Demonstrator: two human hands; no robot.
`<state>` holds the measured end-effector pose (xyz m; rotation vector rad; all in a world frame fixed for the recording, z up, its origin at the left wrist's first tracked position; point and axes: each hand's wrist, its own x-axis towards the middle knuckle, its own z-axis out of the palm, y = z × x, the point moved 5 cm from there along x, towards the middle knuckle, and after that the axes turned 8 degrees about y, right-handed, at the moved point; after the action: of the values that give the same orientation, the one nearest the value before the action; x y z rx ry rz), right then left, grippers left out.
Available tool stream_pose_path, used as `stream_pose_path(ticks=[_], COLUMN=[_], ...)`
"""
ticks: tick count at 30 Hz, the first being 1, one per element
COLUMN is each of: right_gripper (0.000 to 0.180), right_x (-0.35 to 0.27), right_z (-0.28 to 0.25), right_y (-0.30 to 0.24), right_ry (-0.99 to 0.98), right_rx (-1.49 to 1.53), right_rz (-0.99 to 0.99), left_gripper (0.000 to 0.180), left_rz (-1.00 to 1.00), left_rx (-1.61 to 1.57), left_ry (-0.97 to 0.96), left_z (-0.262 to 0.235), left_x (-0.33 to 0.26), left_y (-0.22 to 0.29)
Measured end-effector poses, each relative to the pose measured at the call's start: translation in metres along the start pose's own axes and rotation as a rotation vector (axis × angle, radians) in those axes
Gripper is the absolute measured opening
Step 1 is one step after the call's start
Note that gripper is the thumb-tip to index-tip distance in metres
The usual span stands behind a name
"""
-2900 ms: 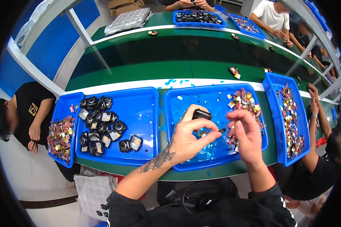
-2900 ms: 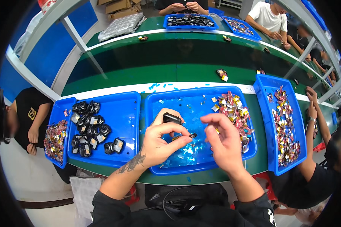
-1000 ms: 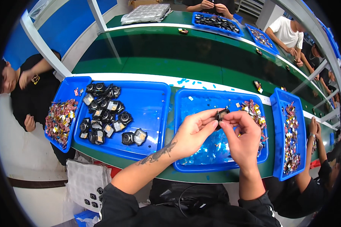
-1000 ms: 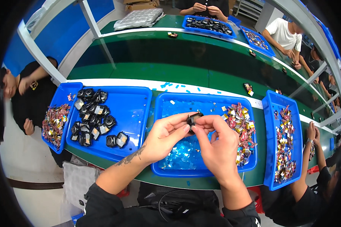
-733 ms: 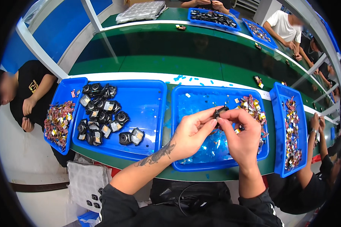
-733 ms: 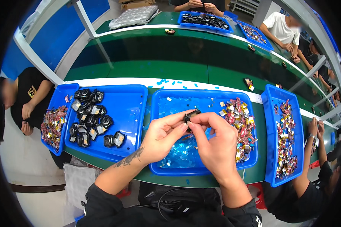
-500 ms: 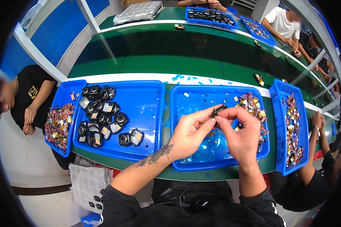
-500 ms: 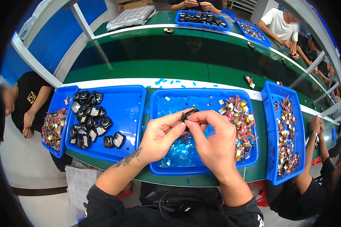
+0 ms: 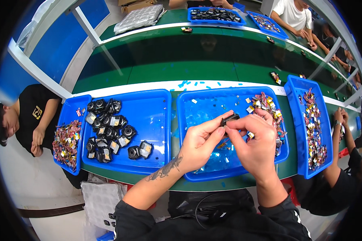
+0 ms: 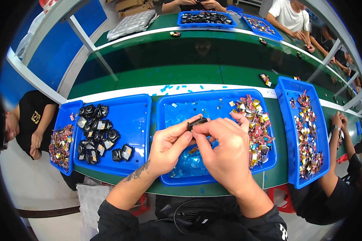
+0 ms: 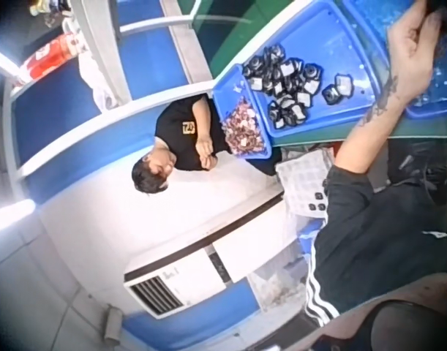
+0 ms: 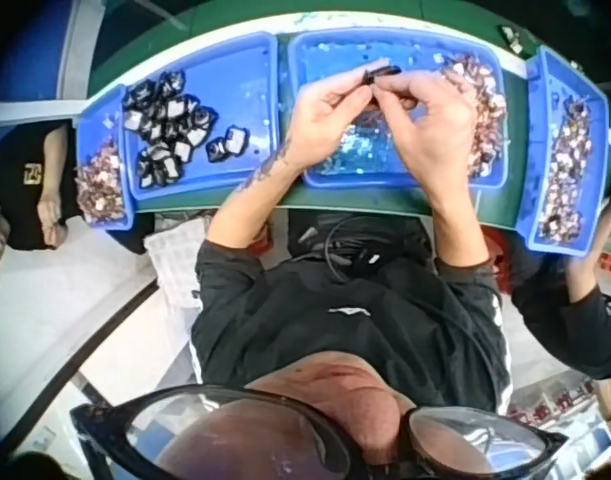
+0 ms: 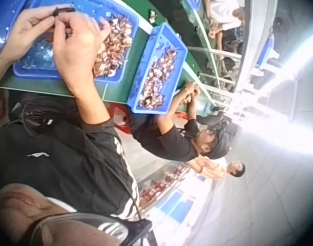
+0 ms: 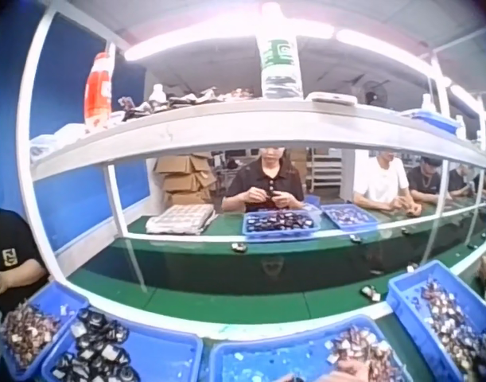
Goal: The worker attaches straps to smartwatch housings at an electronics production line.
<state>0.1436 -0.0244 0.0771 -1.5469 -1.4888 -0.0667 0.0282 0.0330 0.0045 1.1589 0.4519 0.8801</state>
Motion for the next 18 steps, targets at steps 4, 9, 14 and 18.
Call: stream_pose_path(ticks=[4, 9, 14, 18], right_gripper=[0.012, 0.025, 0.027, 0.019], right_x=[-0.001, 0.000, -0.011, -0.032], right_z=[-0.003, -0.009, -0.001, 0.002], right_y=[-0.003, 0.007, 0.039, 0.036], right_ry=[0.032, 0.094, 0.050, -0.160], right_rx=[-0.040, 0.088, 0.699, 0.638], right_rz=[-0.041, 0.098, 0.437, 0.571], left_gripper=[0.041, 0.039, 0.041, 0.042], left_rz=[-0.009, -0.006, 0.047, 0.065], left_rx=[0.010, -0.006, 0.028, -0.121], left_ry=[-0.007, 0.008, 0.040, 0.123], left_z=[0.000, 0.002, 0.000, -0.001], left_x=[0.001, -0.001, -0.001, 0.004], left_y=[0.003, 0.007, 0.015, 0.017])
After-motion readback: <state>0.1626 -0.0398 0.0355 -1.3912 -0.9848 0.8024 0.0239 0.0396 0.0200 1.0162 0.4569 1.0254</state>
